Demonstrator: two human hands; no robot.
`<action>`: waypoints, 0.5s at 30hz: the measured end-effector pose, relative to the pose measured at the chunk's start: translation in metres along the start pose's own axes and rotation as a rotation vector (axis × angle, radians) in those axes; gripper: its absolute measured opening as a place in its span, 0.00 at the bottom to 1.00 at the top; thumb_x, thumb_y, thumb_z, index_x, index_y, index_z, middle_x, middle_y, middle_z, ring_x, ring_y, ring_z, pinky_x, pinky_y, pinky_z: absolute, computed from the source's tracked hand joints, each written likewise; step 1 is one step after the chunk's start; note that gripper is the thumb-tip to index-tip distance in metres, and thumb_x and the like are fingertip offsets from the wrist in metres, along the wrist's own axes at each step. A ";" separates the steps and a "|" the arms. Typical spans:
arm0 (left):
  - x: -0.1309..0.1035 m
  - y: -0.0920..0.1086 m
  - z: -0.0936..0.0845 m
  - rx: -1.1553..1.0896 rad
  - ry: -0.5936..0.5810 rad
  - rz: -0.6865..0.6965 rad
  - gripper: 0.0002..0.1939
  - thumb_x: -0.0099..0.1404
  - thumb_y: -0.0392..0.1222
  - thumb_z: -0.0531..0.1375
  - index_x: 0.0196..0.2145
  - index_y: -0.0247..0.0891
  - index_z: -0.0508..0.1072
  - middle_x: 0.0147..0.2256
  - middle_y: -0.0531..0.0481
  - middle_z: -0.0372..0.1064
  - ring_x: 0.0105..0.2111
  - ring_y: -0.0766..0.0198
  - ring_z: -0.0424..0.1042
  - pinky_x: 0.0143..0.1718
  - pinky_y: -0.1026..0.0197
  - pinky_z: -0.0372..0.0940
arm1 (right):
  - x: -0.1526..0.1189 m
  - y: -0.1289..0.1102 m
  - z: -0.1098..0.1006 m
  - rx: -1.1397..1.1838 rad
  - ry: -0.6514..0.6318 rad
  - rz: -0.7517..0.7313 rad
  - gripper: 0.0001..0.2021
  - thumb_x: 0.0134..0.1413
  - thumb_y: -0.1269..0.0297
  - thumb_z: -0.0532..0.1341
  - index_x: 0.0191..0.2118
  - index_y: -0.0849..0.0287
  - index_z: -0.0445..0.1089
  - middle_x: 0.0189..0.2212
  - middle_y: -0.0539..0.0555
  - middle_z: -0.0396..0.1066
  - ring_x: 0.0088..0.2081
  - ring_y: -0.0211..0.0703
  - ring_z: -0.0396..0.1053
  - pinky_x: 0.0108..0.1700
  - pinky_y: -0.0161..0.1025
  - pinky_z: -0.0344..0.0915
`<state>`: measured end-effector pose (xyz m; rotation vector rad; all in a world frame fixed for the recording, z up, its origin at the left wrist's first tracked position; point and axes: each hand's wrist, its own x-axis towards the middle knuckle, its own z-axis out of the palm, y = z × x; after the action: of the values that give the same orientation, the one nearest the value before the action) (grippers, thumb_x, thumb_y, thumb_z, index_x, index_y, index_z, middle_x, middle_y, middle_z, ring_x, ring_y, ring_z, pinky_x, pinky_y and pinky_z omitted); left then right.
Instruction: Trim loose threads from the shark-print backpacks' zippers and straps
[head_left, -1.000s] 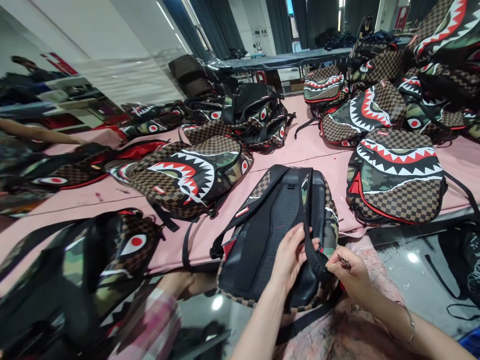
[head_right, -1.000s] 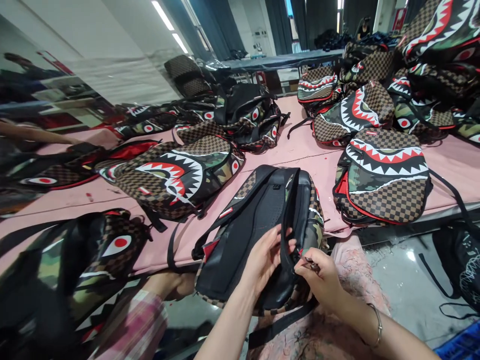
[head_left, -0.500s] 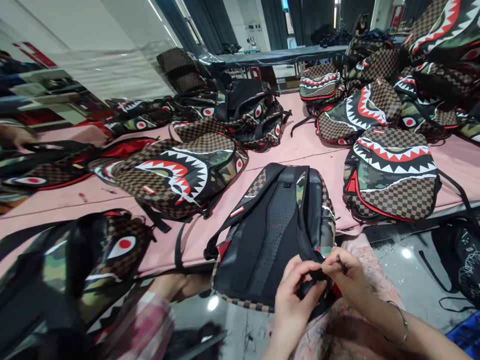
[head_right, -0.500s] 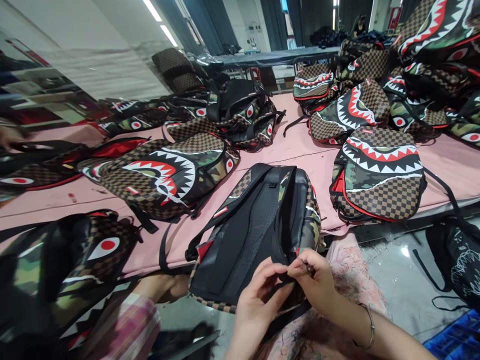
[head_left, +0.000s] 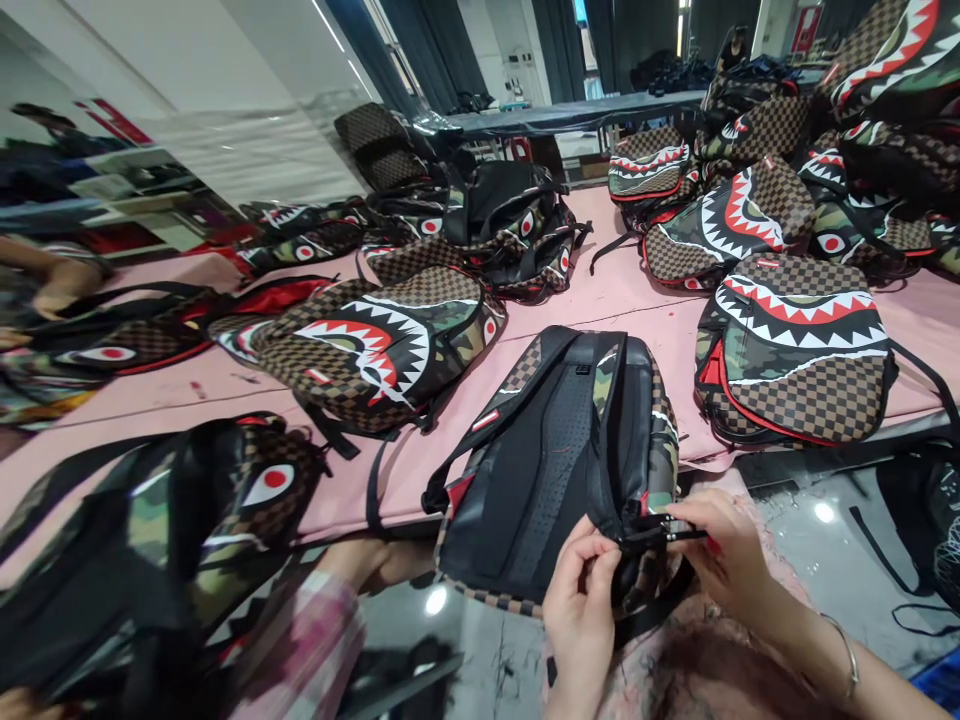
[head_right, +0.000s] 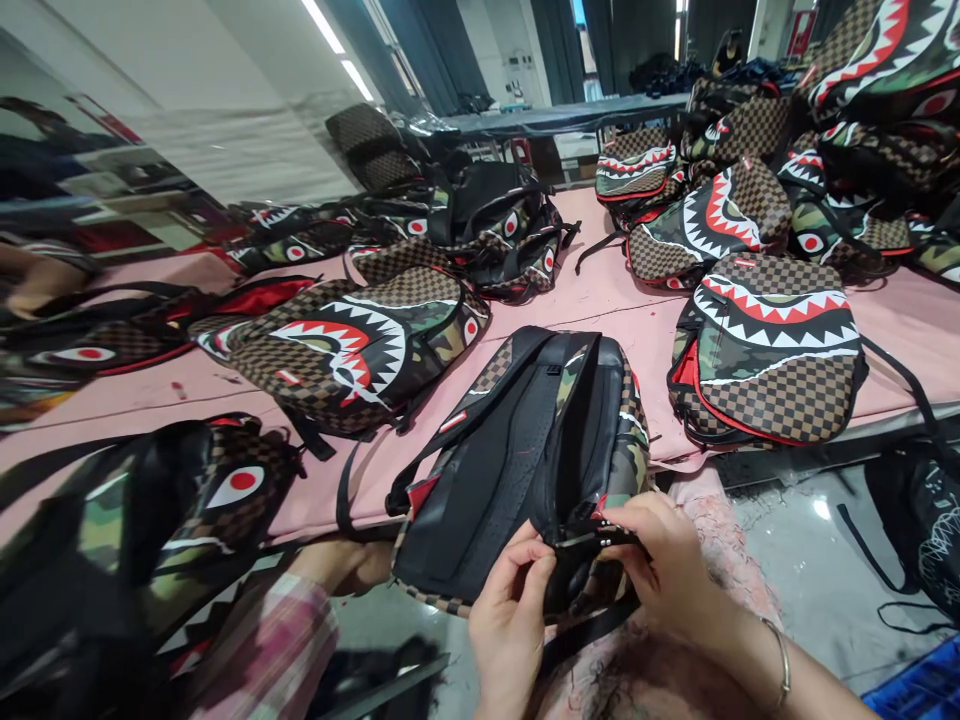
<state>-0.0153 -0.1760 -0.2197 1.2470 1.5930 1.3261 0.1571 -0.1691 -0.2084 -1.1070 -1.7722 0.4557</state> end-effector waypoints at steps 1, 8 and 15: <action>0.001 0.002 0.000 -0.002 -0.007 0.001 0.10 0.54 0.45 0.59 0.23 0.37 0.71 0.41 0.43 0.71 0.42 0.56 0.69 0.45 0.54 0.62 | -0.002 0.004 -0.002 -0.061 0.002 -0.063 0.10 0.56 0.68 0.53 0.44 0.56 0.64 0.33 0.53 0.69 0.34 0.42 0.66 0.35 0.38 0.61; 0.001 0.006 -0.001 -0.025 -0.041 -0.011 0.10 0.56 0.46 0.57 0.24 0.37 0.69 0.41 0.45 0.70 0.39 0.59 0.69 0.41 0.59 0.62 | 0.001 0.007 -0.008 -0.373 -0.053 -0.264 0.08 0.56 0.69 0.55 0.40 0.54 0.68 0.31 0.51 0.71 0.27 0.36 0.62 0.30 0.35 0.55; 0.001 0.006 -0.002 -0.017 -0.043 0.006 0.11 0.56 0.48 0.58 0.24 0.37 0.68 0.42 0.44 0.69 0.42 0.57 0.68 0.45 0.57 0.60 | 0.004 0.002 -0.007 -0.481 -0.095 -0.346 0.11 0.56 0.68 0.54 0.44 0.54 0.69 0.31 0.53 0.71 0.24 0.37 0.59 0.28 0.36 0.52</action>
<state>-0.0155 -0.1758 -0.2131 1.2626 1.5460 1.3050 0.1631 -0.1662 -0.2045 -1.0747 -2.1718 -0.1403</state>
